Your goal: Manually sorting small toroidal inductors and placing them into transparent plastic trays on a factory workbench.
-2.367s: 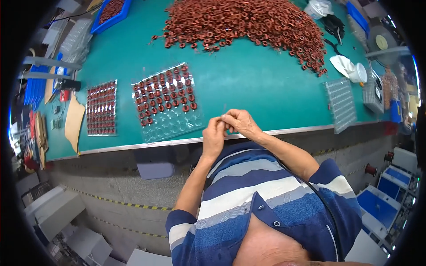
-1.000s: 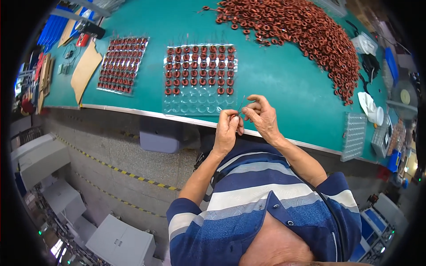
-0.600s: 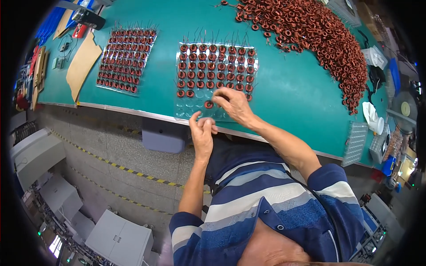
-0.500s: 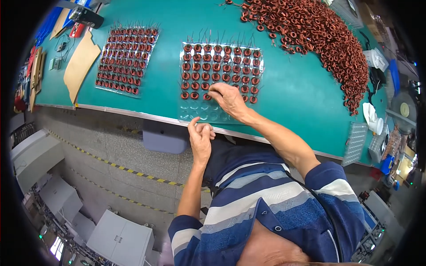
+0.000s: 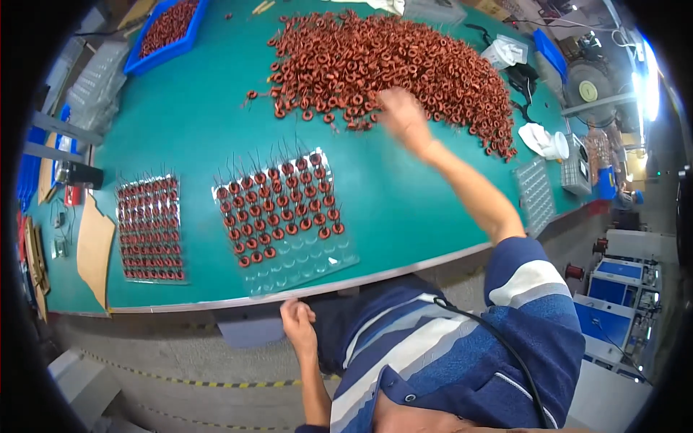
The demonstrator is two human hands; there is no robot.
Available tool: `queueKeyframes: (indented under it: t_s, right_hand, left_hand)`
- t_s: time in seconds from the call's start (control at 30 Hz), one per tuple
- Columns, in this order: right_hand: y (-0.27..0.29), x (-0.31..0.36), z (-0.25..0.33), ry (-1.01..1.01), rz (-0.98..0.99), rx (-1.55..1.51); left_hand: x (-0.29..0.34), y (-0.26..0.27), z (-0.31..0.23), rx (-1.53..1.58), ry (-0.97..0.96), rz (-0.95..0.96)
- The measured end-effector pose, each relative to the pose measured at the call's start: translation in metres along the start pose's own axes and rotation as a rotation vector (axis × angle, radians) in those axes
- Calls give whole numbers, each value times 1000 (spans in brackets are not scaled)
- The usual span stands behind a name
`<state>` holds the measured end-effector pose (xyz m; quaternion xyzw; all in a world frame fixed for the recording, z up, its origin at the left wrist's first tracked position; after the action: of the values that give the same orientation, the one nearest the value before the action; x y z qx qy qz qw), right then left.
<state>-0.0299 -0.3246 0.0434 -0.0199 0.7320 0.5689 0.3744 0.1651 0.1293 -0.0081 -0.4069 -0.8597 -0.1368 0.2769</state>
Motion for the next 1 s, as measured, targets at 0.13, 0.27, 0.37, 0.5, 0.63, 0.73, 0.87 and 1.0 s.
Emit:
queueKeyframes:
  t_s: [0.13, 0.27, 0.37, 0.5, 0.63, 0.73, 0.87, 1.0]
  right_hand:
    - [17, 20, -176, -535, 178, 203]
    - [-11, 22, -192, -357, 307, 212]
    - [-19, 27, -169, -346, 274, 265]
    - [-2, 39, -162, -288, 306, 149]
    - [26, 44, -158, -426, 159, -111]
    - [51, 57, -158, -603, 102, -287]
    - [73, 66, -123, -581, 84, -460]
    - [88, 82, -115, -57, 121, -106]
  left_hand:
    - [28, -12, 21, 7, 47, -37]
    - [46, -17, 29, -36, 71, -73]
    - [49, -33, 26, -24, 91, -72]
    - [37, -61, 7, -56, 13, 1]
    - [23, -80, -7, -28, -53, 54]
    - [8, -107, -29, -24, -123, 144]
    - [-12, -160, -62, 11, -179, 248]
    - [-40, -240, -101, -147, -270, 397]
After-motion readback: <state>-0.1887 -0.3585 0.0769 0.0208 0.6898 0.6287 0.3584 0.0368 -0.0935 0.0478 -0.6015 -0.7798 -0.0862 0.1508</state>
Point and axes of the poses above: each hand's wrist, its own x-axis away from the middle knuckle, its own y-axis out of the back of the hand, z = x × y, the point moved 2 cm from there along -x, towards the middle knuckle, and after that the axes turned 9 degrees about y, right-handed, at the moved point
